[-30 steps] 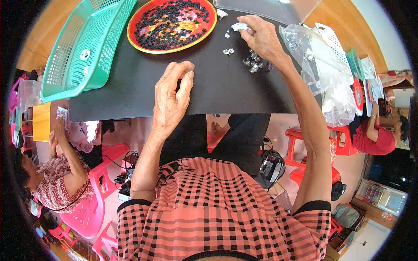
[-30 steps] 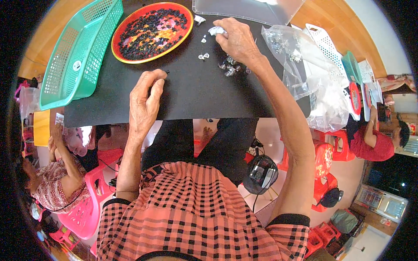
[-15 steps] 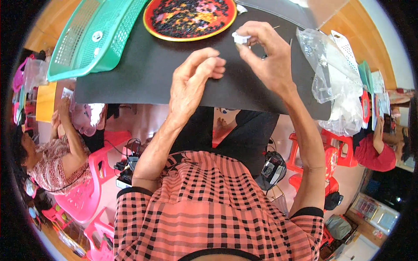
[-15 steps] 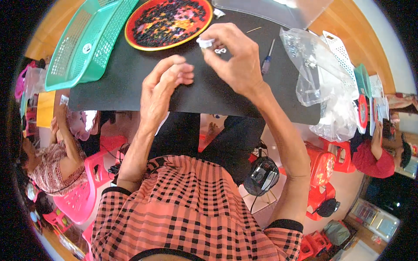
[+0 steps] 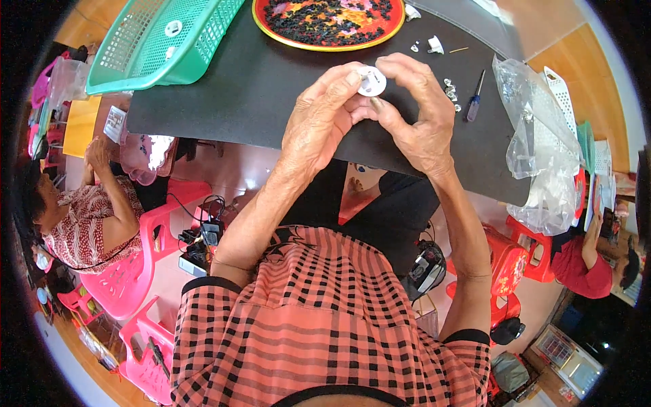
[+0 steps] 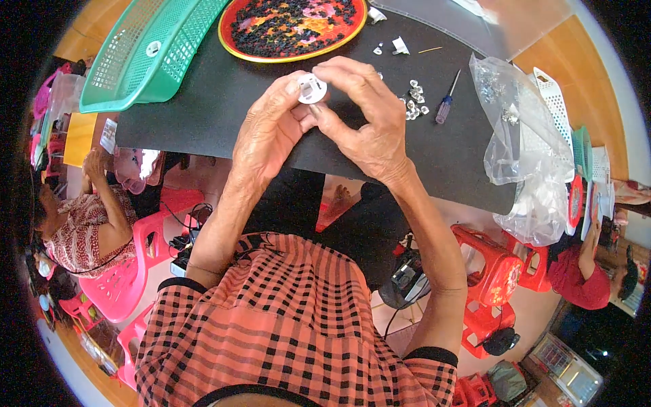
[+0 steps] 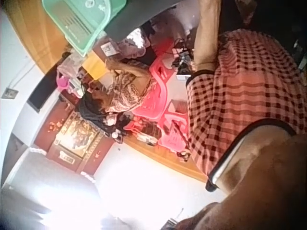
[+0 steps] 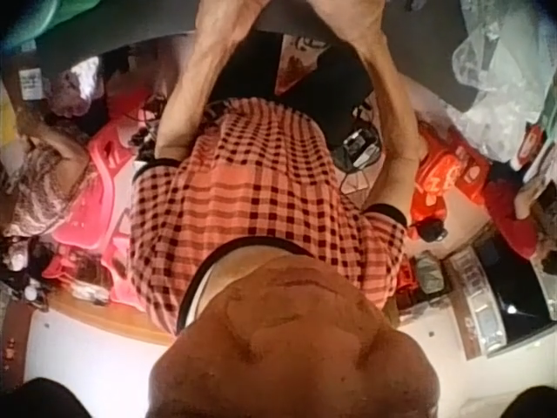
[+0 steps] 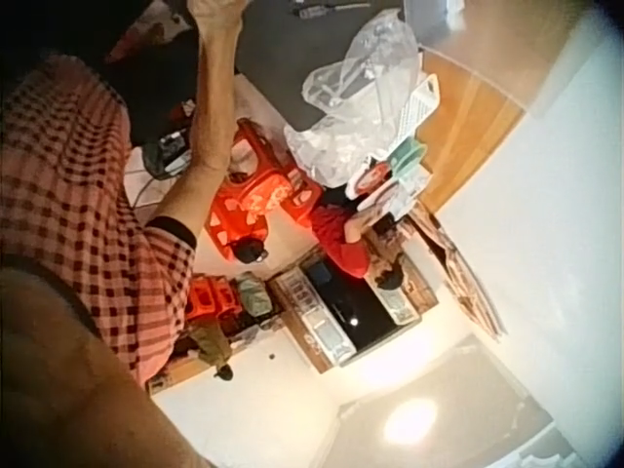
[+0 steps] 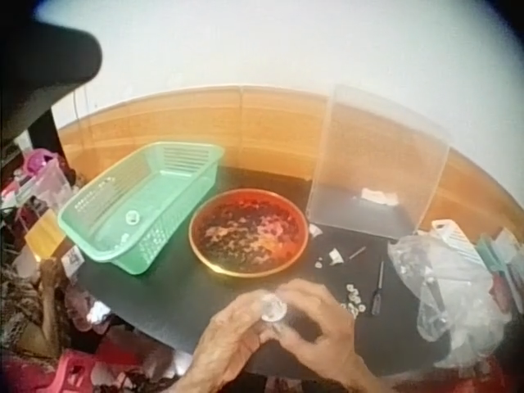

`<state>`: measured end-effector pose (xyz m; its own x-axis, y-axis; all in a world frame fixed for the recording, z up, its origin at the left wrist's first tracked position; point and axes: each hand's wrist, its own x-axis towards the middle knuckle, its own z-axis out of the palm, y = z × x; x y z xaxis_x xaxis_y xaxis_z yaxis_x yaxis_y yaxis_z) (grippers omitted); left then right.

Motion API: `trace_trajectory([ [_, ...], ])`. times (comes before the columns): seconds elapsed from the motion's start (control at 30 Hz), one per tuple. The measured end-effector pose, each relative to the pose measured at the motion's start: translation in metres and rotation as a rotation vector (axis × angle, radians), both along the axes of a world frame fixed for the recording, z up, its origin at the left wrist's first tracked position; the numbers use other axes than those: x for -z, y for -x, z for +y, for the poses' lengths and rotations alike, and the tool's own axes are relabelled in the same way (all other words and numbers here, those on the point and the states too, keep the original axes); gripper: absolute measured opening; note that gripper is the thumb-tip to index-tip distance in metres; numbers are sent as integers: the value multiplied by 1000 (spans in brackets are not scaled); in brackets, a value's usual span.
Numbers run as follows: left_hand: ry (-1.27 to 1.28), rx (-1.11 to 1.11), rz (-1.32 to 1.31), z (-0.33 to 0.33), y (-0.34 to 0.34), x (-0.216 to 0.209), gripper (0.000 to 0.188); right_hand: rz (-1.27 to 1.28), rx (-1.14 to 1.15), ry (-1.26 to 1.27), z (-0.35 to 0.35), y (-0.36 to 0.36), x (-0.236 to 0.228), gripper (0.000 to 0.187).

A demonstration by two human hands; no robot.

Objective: The person assembles small metal pins and plastic components into a white circular housing by hand.

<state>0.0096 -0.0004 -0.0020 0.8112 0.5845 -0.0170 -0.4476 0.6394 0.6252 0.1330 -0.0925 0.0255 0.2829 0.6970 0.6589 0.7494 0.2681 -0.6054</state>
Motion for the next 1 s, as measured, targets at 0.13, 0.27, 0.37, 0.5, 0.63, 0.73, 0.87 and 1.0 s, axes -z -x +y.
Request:
trace_trajectory([
  [0.13,-45,23,3,2,0,1,32,30,28,67,-1,-4,1,43],
  [0.27,-80,42,29,1,0,-1,35,37,20,101,0,-6,3,46],
  [0.37,-96,55,39,2,0,1,35,48,4,86,-1,-6,4,45],
  [0.5,-112,58,83,2,0,-1,35,70,-13,70,-1,-5,2,44],
  [0.63,-76,64,69,2,0,-1,35,56,20,80,-2,-5,4,43],
  [0.73,-59,77,41,3,0,0,35,44,28,75,-1,-6,4,43],
  [0.87,-51,76,52,3,0,0,35,48,38,98,-3,-6,4,43],
  [1.0,-51,89,19,4,0,1,35,31,42,98,-3,-7,5,43],
])
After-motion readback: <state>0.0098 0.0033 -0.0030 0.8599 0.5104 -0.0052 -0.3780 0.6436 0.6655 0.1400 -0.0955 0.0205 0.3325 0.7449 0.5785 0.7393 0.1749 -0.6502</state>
